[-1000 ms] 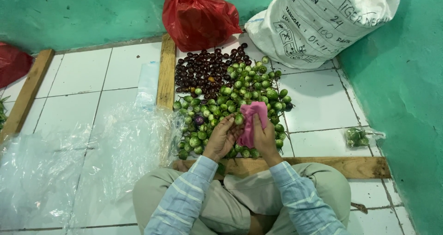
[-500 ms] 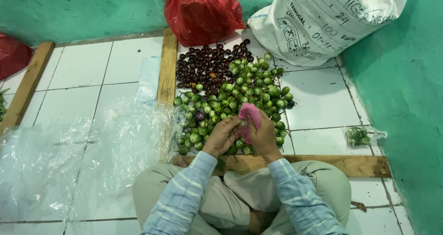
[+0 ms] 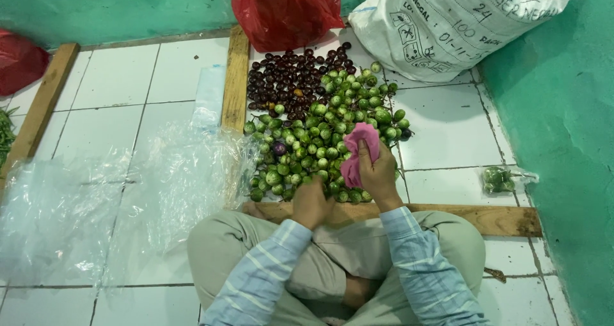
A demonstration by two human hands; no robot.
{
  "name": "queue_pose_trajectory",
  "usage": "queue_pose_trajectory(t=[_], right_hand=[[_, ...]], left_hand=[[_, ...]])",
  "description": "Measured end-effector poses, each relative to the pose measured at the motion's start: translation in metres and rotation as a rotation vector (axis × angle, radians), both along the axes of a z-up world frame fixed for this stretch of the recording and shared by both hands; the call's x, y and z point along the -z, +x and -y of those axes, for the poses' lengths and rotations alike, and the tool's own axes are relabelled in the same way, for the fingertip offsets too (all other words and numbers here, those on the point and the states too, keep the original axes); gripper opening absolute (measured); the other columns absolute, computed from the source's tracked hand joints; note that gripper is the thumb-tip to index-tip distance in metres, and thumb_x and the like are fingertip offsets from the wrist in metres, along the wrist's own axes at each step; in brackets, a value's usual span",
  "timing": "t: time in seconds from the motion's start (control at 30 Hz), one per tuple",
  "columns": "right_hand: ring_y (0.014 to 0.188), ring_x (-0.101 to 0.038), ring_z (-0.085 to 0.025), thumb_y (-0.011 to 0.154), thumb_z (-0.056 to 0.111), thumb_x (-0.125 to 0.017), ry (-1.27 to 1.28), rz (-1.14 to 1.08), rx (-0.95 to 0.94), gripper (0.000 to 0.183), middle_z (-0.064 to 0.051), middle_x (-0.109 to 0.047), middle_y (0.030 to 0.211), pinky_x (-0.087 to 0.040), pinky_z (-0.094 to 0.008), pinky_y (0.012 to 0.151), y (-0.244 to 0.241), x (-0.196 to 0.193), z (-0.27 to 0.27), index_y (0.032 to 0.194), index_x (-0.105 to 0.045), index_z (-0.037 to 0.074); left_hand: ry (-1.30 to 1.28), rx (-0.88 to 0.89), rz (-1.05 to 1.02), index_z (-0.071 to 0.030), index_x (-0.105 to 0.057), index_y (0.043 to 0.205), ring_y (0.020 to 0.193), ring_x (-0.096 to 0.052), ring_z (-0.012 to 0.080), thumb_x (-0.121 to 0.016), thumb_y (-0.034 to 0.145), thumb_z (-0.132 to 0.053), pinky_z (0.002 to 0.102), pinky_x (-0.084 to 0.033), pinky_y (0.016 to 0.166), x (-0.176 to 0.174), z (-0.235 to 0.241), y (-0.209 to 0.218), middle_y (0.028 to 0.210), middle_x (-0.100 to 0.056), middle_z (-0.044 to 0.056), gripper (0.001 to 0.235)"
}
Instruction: The person sits on the floor and wipes small green vegetables with a pink cloth, then places them into small clear plastic bags. The person handles the vegetables one at a time, wiping each before bagging.
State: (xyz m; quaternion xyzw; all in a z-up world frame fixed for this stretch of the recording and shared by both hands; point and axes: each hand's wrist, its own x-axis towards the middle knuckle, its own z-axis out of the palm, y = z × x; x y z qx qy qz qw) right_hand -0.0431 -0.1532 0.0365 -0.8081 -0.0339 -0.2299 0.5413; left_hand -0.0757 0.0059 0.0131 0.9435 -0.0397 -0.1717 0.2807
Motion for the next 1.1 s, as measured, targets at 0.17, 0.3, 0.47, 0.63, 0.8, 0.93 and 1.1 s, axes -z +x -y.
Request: queue_pose_trajectory(t=[0.17,0.3,0.47,0.63,0.8,0.93,1.1], right_hand=[[0.073,-0.067,-0.040,0.106,0.028,-0.058,0.056,-0.022,-0.012,0.031,-0.021,-0.066,0.077,-0.052,-0.048,0.070,-0.004,-0.001,0.006,0.091,-0.068,0.003],[0.069,-0.067,-0.036,0.108,0.027,-0.057,0.049,-0.017,-0.019,0.031,-0.019,-0.067,0.075,-0.052,-0.046,0.066,0.003,0.017,0.019,0.090,-0.068,0.004],[0.065,-0.066,-0.029,0.104,0.035,-0.058,0.056,-0.294,-0.113,0.036,-0.015,-0.068,0.069,-0.052,-0.044,0.064,-0.031,-0.010,-0.004,0.084,-0.069,0.007],[0.080,-0.074,-0.031,0.102,0.050,-0.057,-0.074,-0.625,-0.303,0.046,-0.012,-0.076,0.078,-0.054,-0.042,0.068,-0.030,0.054,-0.009,0.084,-0.075,0.012],[0.107,-0.069,-0.043,0.098,0.064,-0.052,-0.244,-0.757,-0.313,0.058,-0.019,-0.076,0.100,-0.052,-0.056,0.084,-0.036,0.050,-0.008,0.101,-0.076,0.010],[0.098,-0.071,-0.044,0.102,0.054,-0.052,-0.118,-0.702,-0.281,0.055,-0.021,-0.075,0.088,-0.052,-0.052,0.082,-0.032,0.019,-0.001,0.094,-0.075,0.005],[0.090,-0.067,-0.036,0.104,0.052,-0.053,-0.039,-0.620,-0.202,0.055,-0.024,-0.071,0.084,-0.049,-0.049,0.081,-0.019,0.012,0.011,0.086,-0.069,0.002]], left_hand=[[0.379,0.127,0.100,0.006,-0.072,0.103,0.095,-0.072,0.0387,-0.070,0.088,-0.015,0.049,-0.051,0.085,0.058,0.023,-0.024,0.088,-0.074,0.023,0.025],[0.539,0.196,0.063,-0.004,-0.077,0.088,0.099,-0.071,0.0360,-0.064,0.092,-0.009,0.049,-0.045,0.089,0.088,0.025,-0.021,0.090,-0.078,0.016,0.014],[0.672,0.168,0.006,-0.009,-0.078,0.091,0.104,-0.069,0.0310,-0.059,0.095,-0.012,0.046,-0.041,0.093,0.082,0.034,-0.020,0.096,-0.079,0.010,0.019],[0.645,0.050,0.075,-0.017,-0.079,0.089,0.101,-0.070,0.0265,-0.058,0.096,-0.014,0.044,-0.039,0.092,0.020,0.038,-0.034,0.092,-0.079,0.005,0.022],[0.576,-0.022,0.224,-0.017,-0.076,0.079,0.084,-0.072,0.0262,-0.060,0.089,-0.010,0.045,-0.041,0.083,0.077,0.025,-0.026,0.078,-0.076,0.004,0.021],[0.428,0.157,0.094,-0.009,-0.073,0.081,0.080,-0.071,0.0344,-0.068,0.088,-0.029,0.048,-0.046,0.080,0.086,-0.021,0.002,0.077,-0.073,0.012,0.022],[0.525,0.111,0.013,-0.011,-0.074,0.072,0.071,-0.072,0.0323,-0.077,0.084,-0.024,0.053,-0.055,0.083,0.079,-0.078,0.064,0.069,-0.072,0.008,0.017]])
